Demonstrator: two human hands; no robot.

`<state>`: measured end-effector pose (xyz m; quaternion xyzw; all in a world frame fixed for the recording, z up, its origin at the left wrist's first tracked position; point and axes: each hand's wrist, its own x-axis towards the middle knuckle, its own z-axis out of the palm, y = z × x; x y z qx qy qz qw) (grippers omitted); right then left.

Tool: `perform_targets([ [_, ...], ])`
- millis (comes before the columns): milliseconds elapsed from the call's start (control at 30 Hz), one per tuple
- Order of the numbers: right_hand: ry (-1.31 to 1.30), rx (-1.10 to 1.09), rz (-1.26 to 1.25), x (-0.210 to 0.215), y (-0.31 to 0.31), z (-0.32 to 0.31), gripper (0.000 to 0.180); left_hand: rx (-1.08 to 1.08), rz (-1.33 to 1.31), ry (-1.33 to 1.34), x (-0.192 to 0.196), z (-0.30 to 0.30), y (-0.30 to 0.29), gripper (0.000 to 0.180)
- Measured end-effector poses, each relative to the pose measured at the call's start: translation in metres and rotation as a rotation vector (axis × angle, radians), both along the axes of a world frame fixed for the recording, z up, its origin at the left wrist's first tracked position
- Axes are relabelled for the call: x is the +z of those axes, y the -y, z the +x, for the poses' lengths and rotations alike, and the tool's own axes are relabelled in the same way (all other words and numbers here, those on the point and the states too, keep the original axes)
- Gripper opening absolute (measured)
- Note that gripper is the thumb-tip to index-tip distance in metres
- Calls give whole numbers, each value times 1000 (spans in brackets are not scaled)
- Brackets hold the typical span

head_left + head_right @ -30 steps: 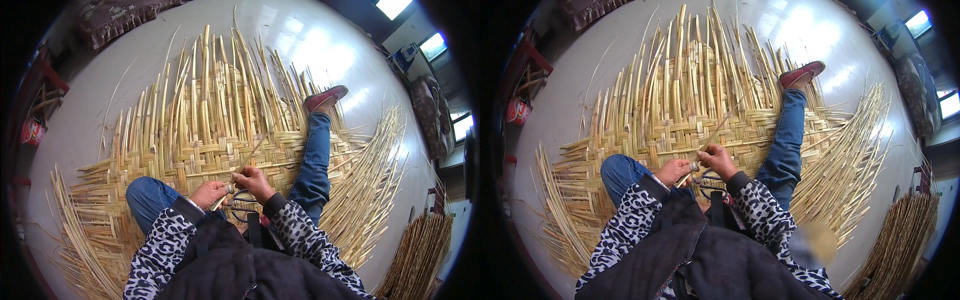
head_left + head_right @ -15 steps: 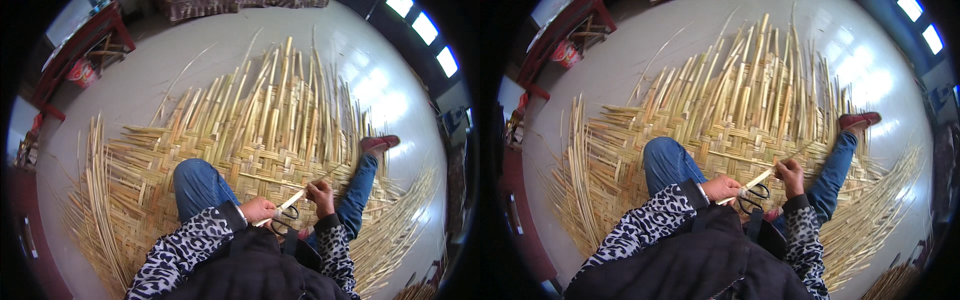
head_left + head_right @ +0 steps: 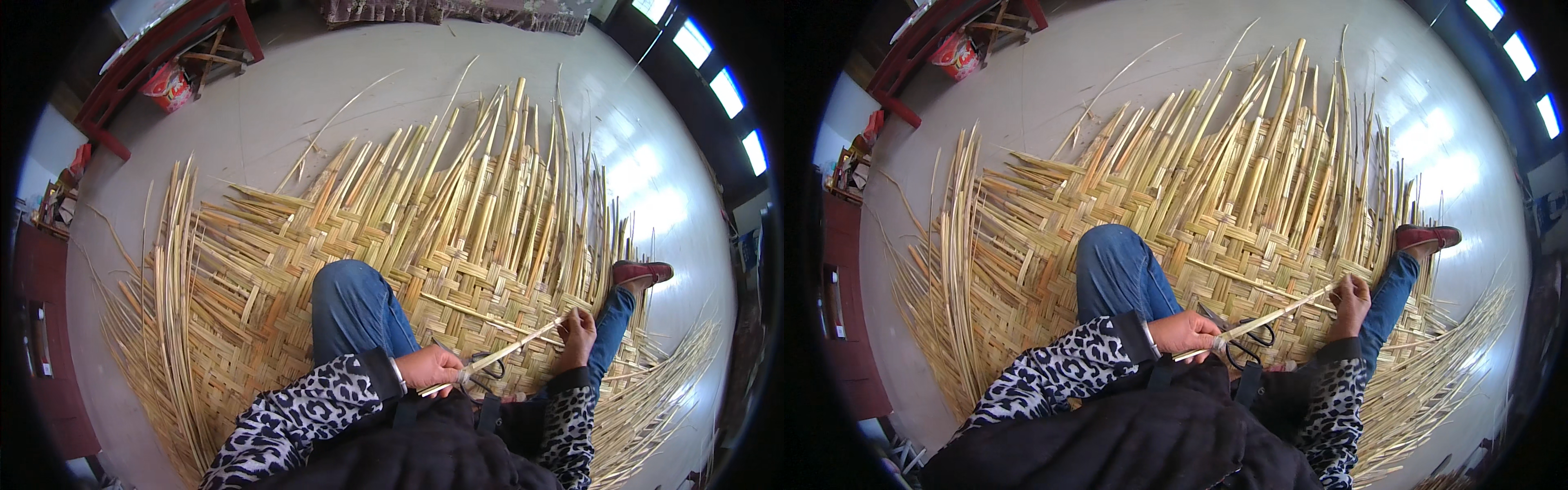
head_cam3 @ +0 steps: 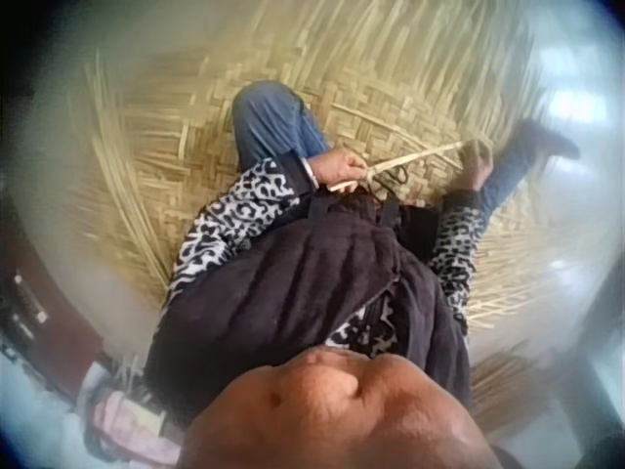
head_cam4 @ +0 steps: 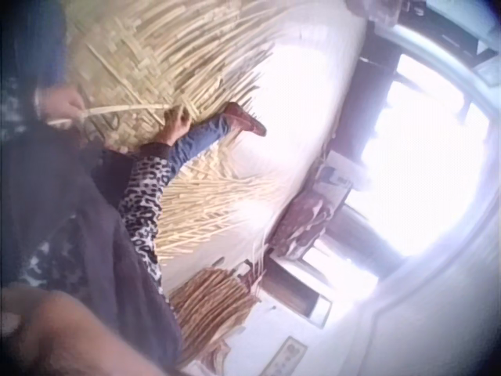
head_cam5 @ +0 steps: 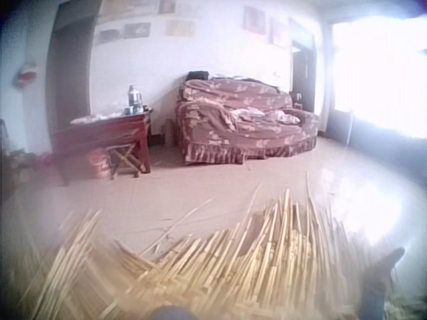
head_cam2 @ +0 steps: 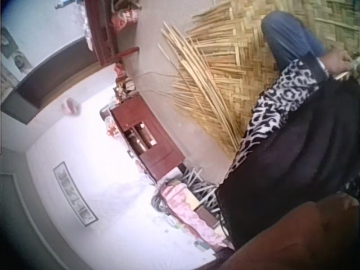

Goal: The person sits on the floor and weaves a large mat from dried palm fronds. They interlace the fronds by hand, occasionally using scissors to trim excess material and adjust the weave pattern.

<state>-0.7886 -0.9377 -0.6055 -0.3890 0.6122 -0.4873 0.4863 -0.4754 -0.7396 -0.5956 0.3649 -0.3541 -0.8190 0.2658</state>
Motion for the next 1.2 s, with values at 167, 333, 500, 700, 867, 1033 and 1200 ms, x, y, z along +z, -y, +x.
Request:
perform_targets([
  [167, 35, 526, 230, 44, -46, 64, 40, 291, -10, -86, 5, 10, 8, 27],
  [333, 287, 990, 421, 58, -100, 139, 45, 408, -20, -161, 9, 9, 18, 28],
  [500, 137, 1033, 296, 66, -96, 157, 34, 438, -27, -127, 3, 15, 16, 25],
  [700, -37, 924, 195, 69, -85, 161, 29, 406, -78, 22, -4, 11, 19, 22],
  [867, -62, 931, 188, 74, -89, 164, 27, 380, -129, 100, -4, 11, 16, 22],
  [1033, -46, 827, 105, 76, -89, 163, 24, 376, -170, 179, -4, 10, 14, 21],
  [1200, 44, 871, 165, 68, -95, 157, 18, 385, -153, 237, 0, 9, 14, 19],
])
